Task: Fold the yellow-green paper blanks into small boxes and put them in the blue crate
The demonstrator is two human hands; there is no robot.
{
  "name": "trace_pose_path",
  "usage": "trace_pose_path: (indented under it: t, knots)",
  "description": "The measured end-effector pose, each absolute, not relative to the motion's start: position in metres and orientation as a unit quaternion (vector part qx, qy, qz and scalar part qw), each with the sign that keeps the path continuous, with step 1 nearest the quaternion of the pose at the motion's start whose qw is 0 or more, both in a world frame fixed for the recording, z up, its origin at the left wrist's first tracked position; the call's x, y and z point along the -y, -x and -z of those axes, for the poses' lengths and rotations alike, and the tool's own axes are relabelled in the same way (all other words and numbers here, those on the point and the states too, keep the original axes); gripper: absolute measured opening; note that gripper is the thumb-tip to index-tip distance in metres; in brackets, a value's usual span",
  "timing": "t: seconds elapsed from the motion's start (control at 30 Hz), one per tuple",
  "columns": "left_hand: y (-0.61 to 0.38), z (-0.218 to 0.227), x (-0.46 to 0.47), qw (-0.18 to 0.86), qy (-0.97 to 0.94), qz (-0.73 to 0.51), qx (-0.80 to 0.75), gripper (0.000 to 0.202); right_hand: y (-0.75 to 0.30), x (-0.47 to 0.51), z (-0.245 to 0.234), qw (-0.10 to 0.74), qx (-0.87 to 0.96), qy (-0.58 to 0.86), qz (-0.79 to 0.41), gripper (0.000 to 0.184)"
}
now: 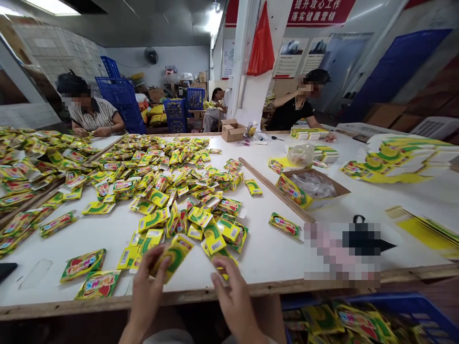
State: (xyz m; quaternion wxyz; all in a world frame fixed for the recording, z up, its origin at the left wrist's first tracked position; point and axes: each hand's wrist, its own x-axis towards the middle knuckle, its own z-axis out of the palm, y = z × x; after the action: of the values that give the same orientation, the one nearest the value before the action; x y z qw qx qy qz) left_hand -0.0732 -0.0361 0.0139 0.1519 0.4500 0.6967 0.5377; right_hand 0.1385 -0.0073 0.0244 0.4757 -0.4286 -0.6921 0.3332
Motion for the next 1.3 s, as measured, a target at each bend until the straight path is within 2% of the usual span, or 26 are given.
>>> trace_pose_path:
  t: [0.07,0.17,0.27,0.33,0.47,0.57,0.83,1.03,1.17,1.3]
  knots:
    - [0.053,-0.012,0.04,0.223,-0.455,-0.568,-0.649,0.032,-0.115,0.002,-0.022,0.506,0.668,0.397,-0.373,0.027]
    - [0.035,-0.006,0.041,0.295,-0.484,-0.572,-0.593,0.037,-0.107,-0.007,-0.018,0.525,0.655,0.385,-0.384,0.028]
    - [0.033,-0.002,0.038,0.328,-0.52,-0.548,-0.567,0.045,-0.115,-0.011,-0.017,0.507,0.689,0.376,-0.355,0.029]
    - [0.037,-0.002,0.034,0.336,-0.537,-0.538,-0.556,0.039,-0.12,-0.012,-0.019,0.496,0.709,0.37,-0.338,0.023]
    - [0.045,-0.007,0.022,0.31,-0.543,-0.55,-0.553,0.024,-0.12,-0.015,-0.026,0.486,0.719,0.37,-0.333,0.008]
    - [0.044,-0.012,0.017,0.294,-0.569,-0.542,-0.545,0.017,-0.117,-0.019,-0.026,0.482,0.723,0.364,-0.336,0.009]
    - [0.043,-0.012,0.02,0.236,-0.595,-0.525,-0.561,0.018,-0.115,-0.019,-0.019,0.492,0.73,0.343,-0.326,0.012]
    - [0.03,-0.007,0.017,0.187,-0.538,-0.576,-0.587,0.014,-0.113,-0.013,-0.019,0.514,0.717,0.361,-0.303,0.012]
    - [0.013,0.006,0.028,0.218,-0.472,-0.609,-0.599,0.032,-0.118,-0.006,-0.017,0.51,0.725,0.354,-0.299,0.015]
    - [0.008,0.011,0.039,0.292,-0.555,-0.544,-0.557,0.051,-0.127,0.0,-0.018,0.501,0.724,0.346,-0.324,0.023]
